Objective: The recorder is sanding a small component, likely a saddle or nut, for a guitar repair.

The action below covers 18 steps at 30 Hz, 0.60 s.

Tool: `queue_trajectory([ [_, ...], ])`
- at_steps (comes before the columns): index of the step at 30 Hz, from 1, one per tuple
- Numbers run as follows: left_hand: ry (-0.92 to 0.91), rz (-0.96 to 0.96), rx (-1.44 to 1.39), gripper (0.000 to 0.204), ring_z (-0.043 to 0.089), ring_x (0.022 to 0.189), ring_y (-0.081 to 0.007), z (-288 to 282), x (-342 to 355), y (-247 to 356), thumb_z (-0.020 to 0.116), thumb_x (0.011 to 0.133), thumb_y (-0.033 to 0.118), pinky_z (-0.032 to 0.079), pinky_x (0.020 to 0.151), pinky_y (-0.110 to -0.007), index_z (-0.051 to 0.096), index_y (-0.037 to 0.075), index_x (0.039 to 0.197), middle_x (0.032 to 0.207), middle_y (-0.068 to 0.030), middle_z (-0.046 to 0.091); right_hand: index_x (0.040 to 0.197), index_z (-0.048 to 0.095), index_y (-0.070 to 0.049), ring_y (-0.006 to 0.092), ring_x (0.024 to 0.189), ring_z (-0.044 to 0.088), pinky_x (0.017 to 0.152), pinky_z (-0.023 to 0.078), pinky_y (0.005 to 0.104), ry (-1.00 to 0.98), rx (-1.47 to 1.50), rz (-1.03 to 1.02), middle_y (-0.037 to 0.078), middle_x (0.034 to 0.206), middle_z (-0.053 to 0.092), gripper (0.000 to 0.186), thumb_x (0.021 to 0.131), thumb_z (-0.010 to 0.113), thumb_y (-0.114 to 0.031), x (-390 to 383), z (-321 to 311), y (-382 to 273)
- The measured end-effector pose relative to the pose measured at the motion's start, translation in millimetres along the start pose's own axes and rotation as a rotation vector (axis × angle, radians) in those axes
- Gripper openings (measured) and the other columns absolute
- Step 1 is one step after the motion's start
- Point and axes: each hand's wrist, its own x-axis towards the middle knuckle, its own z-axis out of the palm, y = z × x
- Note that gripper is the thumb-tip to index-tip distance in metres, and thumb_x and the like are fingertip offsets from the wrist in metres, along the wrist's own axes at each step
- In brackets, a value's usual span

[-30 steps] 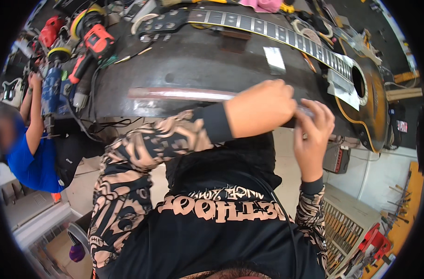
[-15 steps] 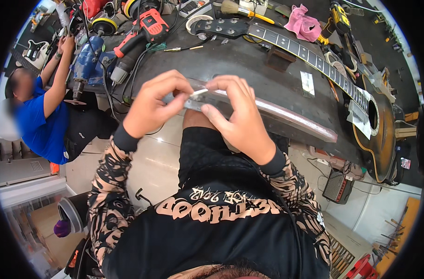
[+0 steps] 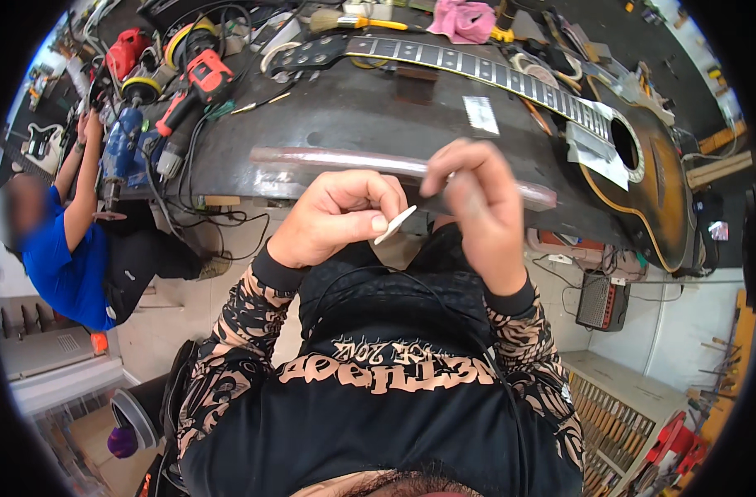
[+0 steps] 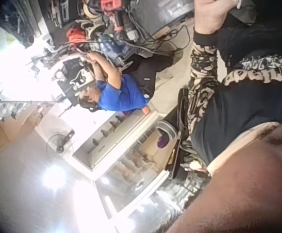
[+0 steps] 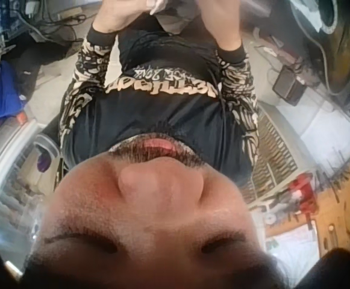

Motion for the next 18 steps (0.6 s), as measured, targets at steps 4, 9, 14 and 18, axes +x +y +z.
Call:
queue_trajectory([
  [4,-0.019,-0.055,-0.171,0.016,0.071,0.104,-0.0123,22.5,20.0,-24.2,0.079,0.11,0.009,0.057,0.094,-0.031,0.078,-0.001,0.123,0.115,-0.0047,0.078,0.122,0.081,-0.008,0.0224,0.117,0.062,0.106,0.051,0.0366,-0.099,-0.256,-0.104,0.008,0.121,0.065,0.022,0.101,0.088,-0.008,-35.3,-12.6,-11.6],
  [9,-0.033,-0.137,-0.184,0.018,0.073,0.103,-0.0125,51.8,45.4,-46.8,0.077,0.114,0.009,0.059,0.094,-0.031,0.08,-0.001,0.128,0.113,-0.0049,0.08,0.118,0.077,-0.005,0.0173,0.114,0.066,0.102,0.054,0.0351,0.042,-0.138,0.053,0.007,0.12,0.069,0.014,0.108,0.085,-0.009,-52.5,-49.0,-19.3],
  [14,0.087,-0.215,0.024,0.027,0.076,0.104,-0.0146,68.7,50.4,-58.9,0.076,0.116,0.011,0.063,0.097,-0.033,0.079,-0.004,0.139,0.116,-0.0088,0.083,0.116,0.07,0.0,0.0102,0.095,0.076,0.086,0.061,0.0293,0.268,0.081,0.295,0.005,0.106,0.08,0.011,0.116,0.077,-0.009,-57.6,-64.8,-21.3],
  [18,0.123,-0.22,0.103,0.03,0.078,0.107,-0.0148,72.0,48.3,-63.0,0.076,0.115,0.011,0.064,0.1,-0.034,0.078,-0.004,0.141,0.118,-0.01,0.084,0.114,0.07,0.0,0.0104,0.091,0.076,0.084,0.061,0.0293,0.29,0.039,0.328,0.006,0.103,0.08,0.012,0.116,0.078,-0.009,-56.4,-70.6,-14.0],
])
